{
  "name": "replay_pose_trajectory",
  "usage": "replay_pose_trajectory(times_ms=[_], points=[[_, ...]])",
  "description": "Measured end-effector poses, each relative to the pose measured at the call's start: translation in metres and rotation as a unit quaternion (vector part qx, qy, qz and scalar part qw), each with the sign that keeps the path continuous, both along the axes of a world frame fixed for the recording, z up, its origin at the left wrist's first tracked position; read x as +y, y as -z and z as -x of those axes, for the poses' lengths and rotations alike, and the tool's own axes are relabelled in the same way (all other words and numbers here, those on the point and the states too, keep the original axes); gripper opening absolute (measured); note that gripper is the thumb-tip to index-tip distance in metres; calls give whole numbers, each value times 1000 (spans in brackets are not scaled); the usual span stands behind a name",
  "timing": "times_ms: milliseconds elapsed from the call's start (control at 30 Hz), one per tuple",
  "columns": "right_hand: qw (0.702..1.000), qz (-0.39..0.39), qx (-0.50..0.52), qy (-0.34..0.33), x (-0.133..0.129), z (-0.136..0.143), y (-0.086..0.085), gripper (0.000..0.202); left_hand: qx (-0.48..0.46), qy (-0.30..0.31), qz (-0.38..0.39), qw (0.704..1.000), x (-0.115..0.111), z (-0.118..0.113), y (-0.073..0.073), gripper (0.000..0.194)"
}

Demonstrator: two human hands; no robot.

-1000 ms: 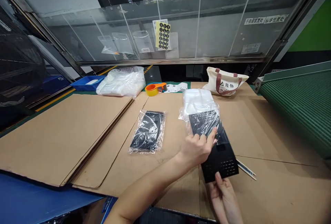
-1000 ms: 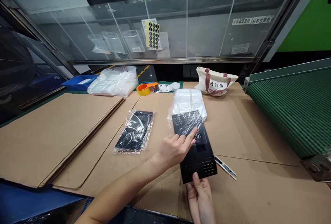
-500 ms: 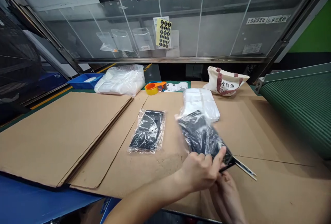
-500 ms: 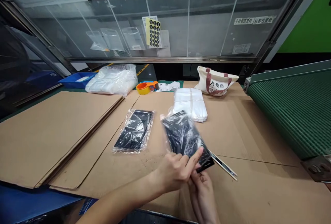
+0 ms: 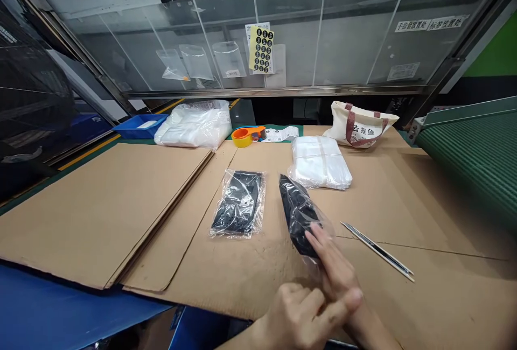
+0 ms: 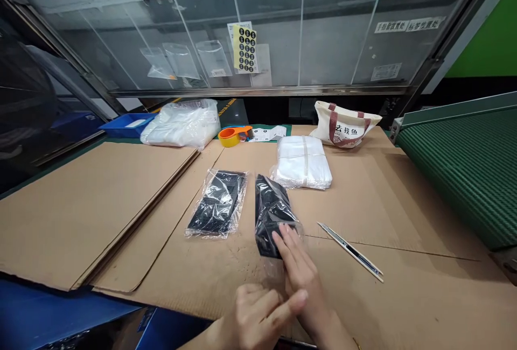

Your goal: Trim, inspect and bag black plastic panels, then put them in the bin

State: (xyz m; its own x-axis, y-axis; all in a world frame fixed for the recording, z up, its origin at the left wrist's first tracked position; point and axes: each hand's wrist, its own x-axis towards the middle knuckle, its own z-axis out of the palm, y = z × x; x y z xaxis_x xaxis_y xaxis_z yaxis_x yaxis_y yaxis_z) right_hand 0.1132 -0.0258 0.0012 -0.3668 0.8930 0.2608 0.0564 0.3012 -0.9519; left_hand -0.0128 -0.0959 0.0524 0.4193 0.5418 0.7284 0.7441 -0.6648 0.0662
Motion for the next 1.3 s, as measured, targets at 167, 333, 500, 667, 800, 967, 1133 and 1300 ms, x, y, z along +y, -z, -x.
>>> replay_pose_trajectory(times_ms=[167, 333, 500, 667, 800, 967, 1133, 1300], points=[[967, -168, -141, -132, 3, 18, 17, 54, -15, 29, 26, 999, -7, 36, -21, 31], [963, -191, -145, -123, -12, 11, 4, 37, 40, -248, 123, 960, 47, 82, -18, 32], [959, -235, -154, 34, -5, -14, -9, 32, 201, -380, 284, 857, 102, 110, 9, 52], [938, -201, -280, -28, 7, -18, 22, 51, 160, -419, 389, 805, 108, 126, 19, 52], [922, -213, -314, -75, 9, -3, 45, 38, 146, -445, 402, 787, 101, 136, 18, 51], [914, -231, -324, -75, 6, 15, 46, 37, 161, -474, 404, 766, 96, 145, 20, 50], [893, -243, -365, -105, 4, 33, 35, 39, 178, -492, 406, 749, 93, 146, 16, 52], [876, -212, -408, -144, 3, 46, 22, 44, 217, -489, 363, 763, 88, 149, 14, 49]])
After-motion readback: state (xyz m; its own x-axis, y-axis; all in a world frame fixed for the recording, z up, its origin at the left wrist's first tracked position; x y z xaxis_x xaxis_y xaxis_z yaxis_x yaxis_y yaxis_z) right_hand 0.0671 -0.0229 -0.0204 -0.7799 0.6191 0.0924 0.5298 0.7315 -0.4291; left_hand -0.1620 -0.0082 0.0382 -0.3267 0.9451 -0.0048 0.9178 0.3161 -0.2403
